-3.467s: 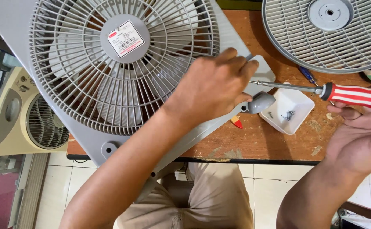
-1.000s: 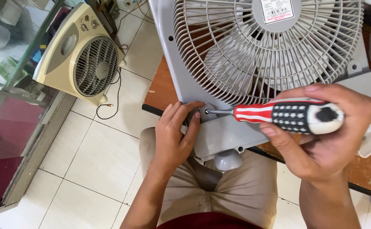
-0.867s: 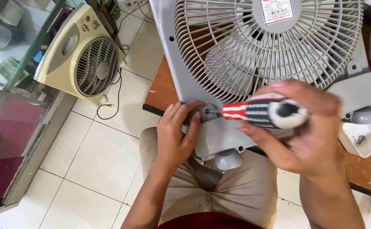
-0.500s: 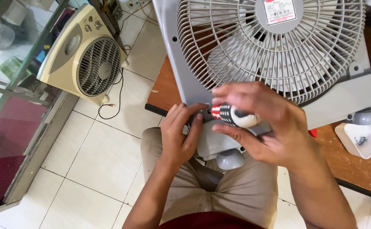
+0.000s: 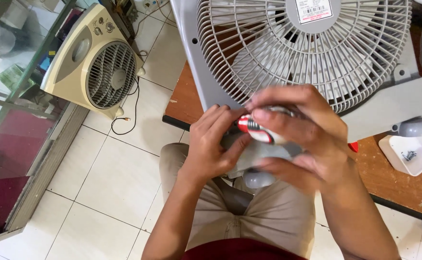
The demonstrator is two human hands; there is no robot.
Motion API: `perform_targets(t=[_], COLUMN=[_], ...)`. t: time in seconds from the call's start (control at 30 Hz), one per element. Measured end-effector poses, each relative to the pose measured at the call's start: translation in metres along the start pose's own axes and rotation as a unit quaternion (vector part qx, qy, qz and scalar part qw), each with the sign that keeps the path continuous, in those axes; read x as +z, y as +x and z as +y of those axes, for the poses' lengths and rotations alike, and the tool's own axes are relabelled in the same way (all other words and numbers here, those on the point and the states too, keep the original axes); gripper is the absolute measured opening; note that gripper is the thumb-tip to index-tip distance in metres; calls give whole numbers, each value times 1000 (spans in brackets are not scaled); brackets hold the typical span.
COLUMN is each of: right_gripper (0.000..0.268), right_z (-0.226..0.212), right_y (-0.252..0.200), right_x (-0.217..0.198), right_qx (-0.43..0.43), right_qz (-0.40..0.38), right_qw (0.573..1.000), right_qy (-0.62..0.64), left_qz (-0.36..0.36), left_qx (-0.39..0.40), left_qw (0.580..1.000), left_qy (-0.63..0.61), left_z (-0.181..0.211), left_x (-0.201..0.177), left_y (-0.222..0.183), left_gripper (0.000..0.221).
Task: Disassembling and reassembling a fan grill using a screwdriver to remove and replace screws.
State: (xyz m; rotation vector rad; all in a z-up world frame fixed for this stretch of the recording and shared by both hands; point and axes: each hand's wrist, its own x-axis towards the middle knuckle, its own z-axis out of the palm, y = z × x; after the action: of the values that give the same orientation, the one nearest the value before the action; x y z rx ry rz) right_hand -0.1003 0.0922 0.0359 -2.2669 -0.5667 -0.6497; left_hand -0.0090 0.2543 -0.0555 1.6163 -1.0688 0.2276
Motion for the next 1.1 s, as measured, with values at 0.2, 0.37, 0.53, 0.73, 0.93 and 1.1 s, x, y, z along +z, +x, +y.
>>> perform_targets(t=[0.2, 0.37, 0.53, 0.73, 0.93, 1.1], right_gripper=[61, 38, 64, 46, 50, 55], right_z=[22, 4, 18, 11, 10, 1], right_y=[-4, 3, -3, 4, -3, 3], right_x=[10, 3, 7, 7, 15, 9], right_qx=[-87, -16, -81, -95, -24, -54], right_qz=[77, 27, 81, 118, 40, 104], right_qw=[992, 998, 992, 988, 985, 987], right_qy=[-55, 62, -50, -33, 165, -109], left_qz=[-20, -40, -35, -46, -43, -40], left_qx=[-18, -20, 0, 9, 0, 3], left_qw=[1000, 998, 997, 997, 998, 998], left_qy=[-3, -35, -62, -62, -40, -44], left_z=[-6, -10, -13, -12, -15, -12], left_x=[0, -7, -11, -10, -9, -8], left_y=[1, 1, 1, -1, -3, -3], left_gripper=[3, 12, 12, 12, 20, 16])
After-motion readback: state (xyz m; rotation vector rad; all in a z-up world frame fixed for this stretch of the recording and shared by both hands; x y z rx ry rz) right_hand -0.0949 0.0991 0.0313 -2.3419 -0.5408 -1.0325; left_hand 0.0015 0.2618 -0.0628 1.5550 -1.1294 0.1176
